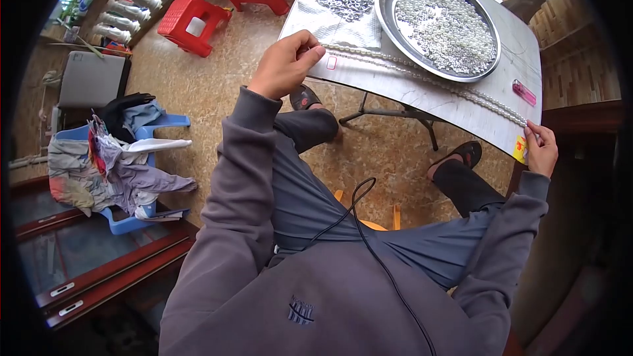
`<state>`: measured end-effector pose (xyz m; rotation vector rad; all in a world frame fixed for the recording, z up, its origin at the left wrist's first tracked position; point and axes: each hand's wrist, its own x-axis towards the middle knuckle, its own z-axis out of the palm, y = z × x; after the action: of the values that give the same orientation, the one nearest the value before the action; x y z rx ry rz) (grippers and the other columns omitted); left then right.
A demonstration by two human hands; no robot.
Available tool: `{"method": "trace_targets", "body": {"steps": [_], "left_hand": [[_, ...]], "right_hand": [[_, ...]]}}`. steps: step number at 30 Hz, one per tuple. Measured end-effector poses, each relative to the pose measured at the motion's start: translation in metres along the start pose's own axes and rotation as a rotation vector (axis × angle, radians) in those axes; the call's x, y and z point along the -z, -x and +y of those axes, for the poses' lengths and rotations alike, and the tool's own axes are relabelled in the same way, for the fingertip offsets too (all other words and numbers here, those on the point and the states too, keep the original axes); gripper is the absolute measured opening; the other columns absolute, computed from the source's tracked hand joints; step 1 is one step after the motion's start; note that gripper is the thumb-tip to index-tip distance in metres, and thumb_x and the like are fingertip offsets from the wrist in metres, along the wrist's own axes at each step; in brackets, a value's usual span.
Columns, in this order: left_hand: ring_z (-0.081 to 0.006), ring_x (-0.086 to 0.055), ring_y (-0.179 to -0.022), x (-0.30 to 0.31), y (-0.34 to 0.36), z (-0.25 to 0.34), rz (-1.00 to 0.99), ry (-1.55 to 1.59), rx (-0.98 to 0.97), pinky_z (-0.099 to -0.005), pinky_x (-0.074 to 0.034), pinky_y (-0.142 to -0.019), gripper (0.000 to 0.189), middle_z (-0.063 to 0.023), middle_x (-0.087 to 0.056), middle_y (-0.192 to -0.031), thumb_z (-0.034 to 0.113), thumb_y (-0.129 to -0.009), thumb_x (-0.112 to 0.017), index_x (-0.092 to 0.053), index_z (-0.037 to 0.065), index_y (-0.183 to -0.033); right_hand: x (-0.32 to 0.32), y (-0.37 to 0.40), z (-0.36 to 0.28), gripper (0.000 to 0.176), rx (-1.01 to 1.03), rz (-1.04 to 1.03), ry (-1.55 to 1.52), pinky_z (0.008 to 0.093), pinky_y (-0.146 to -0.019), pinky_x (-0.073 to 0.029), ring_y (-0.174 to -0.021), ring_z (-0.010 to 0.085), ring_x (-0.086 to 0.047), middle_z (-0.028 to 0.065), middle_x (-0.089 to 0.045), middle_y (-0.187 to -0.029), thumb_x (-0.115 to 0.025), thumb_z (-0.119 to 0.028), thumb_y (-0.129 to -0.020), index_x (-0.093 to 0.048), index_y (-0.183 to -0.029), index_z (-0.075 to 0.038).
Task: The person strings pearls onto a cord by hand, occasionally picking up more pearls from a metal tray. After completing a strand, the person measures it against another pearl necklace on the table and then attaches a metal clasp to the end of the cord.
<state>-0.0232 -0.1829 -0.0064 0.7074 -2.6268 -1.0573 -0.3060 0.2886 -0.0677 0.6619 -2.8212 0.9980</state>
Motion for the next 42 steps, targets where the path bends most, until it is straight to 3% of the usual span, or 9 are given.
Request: {"method": "trace_targets", "body": {"steps": [13, 28, 29, 30, 32, 33, 35, 36, 42], "left_hand": [[-0.0231, -0.058, -0.061, -0.039, 0.01, 0.011, 0.467, -0.413, -0.058, -0.0377, -0.046, -0.057, 0.017, -0.0062, -0.061, -0.069, 0.022, -0.086, -0.069, -0.06, 0.009, -0.08], [-0.0228, -0.055, -0.053, -0.041, 0.01, 0.001, 0.536, -0.419, -0.1, -0.0364, -0.044, -0.052, 0.021, -0.0054, -0.06, -0.062, 0.024, -0.085, -0.073, -0.06, 0.009, -0.079], [-0.0223, -0.056, -0.053, -0.021, 0.024, -0.001, 0.536, -0.413, -0.027, -0.0355, -0.043, -0.052, 0.019, -0.0054, -0.06, -0.063, 0.024, -0.085, -0.073, -0.062, 0.01, -0.08], [-0.0212, -0.055, -0.053, -0.042, 0.009, 0.006, 0.548, -0.371, -0.119, -0.0344, -0.043, -0.052, 0.019, -0.0049, -0.06, -0.061, 0.024, -0.084, -0.074, -0.063, 0.009, -0.079], [-0.0196, -0.053, -0.053, 0.014, 0.036, -0.017, 0.51, -0.403, 0.085, -0.0337, -0.042, -0.052, 0.019, -0.0039, -0.058, -0.06, 0.023, -0.084, -0.074, -0.064, 0.009, -0.079], [-0.0168, -0.049, -0.053, -0.042, 0.008, 0.007, 0.492, -0.296, -0.075, -0.0311, -0.04, -0.051, 0.02, -0.0017, -0.055, -0.06, 0.025, -0.084, -0.075, -0.065, 0.008, -0.081], [-0.0137, -0.046, -0.053, -0.012, 0.025, 0.0, 0.436, -0.334, 0.02, -0.0283, -0.038, -0.052, 0.021, 0.0003, -0.053, -0.061, 0.026, -0.086, -0.074, -0.066, 0.007, -0.083], [-0.0113, -0.043, -0.055, -0.037, 0.008, 0.014, 0.422, -0.24, -0.05, -0.0259, -0.036, -0.052, 0.021, 0.0013, -0.052, -0.061, 0.025, -0.087, -0.074, -0.066, 0.006, -0.084], [-0.0105, -0.043, -0.057, -0.039, 0.007, 0.007, 0.421, -0.286, -0.069, -0.0244, -0.036, -0.054, 0.02, 0.0015, -0.053, -0.064, 0.024, -0.089, -0.073, -0.066, 0.006, -0.086]], "right_hand": [[0.0, -0.001, 0.007, 0.019, -0.004, -0.004, -0.029, 0.0179, -0.062, -0.037, -0.068, 0.0065, -0.041, 0.0002, -0.06, -0.096, -0.072, -0.01, -0.09, -0.075, -0.108, -0.004], [0.0, -0.001, 0.003, 0.02, -0.079, -0.055, -0.104, 0.017, -0.066, -0.04, -0.074, 0.0068, -0.048, 0.0026, -0.063, -0.101, -0.071, -0.009, -0.091, -0.073, -0.109, 0.0], [-0.024, -0.012, -0.011, 0.019, 0.086, -0.03, -0.096, 0.0176, -0.066, -0.04, -0.074, 0.0081, -0.049, 0.0037, -0.063, -0.102, -0.071, -0.007, -0.09, -0.074, -0.107, 0.0], [-0.001, -0.001, 0.015, 0.018, -0.013, -0.017, -0.112, 0.0181, -0.063, -0.039, -0.071, 0.0088, -0.048, 0.0039, -0.063, -0.101, -0.071, -0.005, -0.089, -0.074, -0.105, -0.001], [-0.061, -0.015, -0.056, 0.019, 0.064, -0.092, -0.198, 0.0178, -0.061, -0.037, -0.068, 0.0083, -0.046, 0.0034, -0.062, -0.099, -0.071, -0.002, -0.086, -0.075, -0.104, -0.002], [0.002, 0.005, -0.02, 0.022, -0.093, -0.003, -0.121, 0.017, -0.06, -0.035, -0.067, 0.0069, -0.043, 0.0025, -0.061, -0.098, -0.072, 0.001, -0.083, -0.075, -0.105, -0.003], [-0.024, 0.001, -0.052, 0.022, -0.113, -0.045, -0.231, 0.0163, -0.058, -0.034, -0.065, 0.0056, -0.039, 0.0015, -0.061, -0.097, -0.072, 0.001, -0.083, -0.075, -0.104, -0.003], [0.004, 0.006, -0.036, 0.025, -0.145, -0.01, -0.178, 0.0159, -0.057, -0.035, -0.064, 0.005, -0.037, 0.0012, -0.06, -0.098, -0.072, 0.002, -0.082, -0.074, -0.107, -0.003], [0.009, 0.004, -0.03, 0.026, -0.368, 0.093, -0.205, 0.0173, -0.064, -0.044, -0.07, 0.0072, -0.049, 0.0068, -0.065, -0.107, -0.07, -0.006, -0.088, -0.071, -0.113, -0.002]]}}
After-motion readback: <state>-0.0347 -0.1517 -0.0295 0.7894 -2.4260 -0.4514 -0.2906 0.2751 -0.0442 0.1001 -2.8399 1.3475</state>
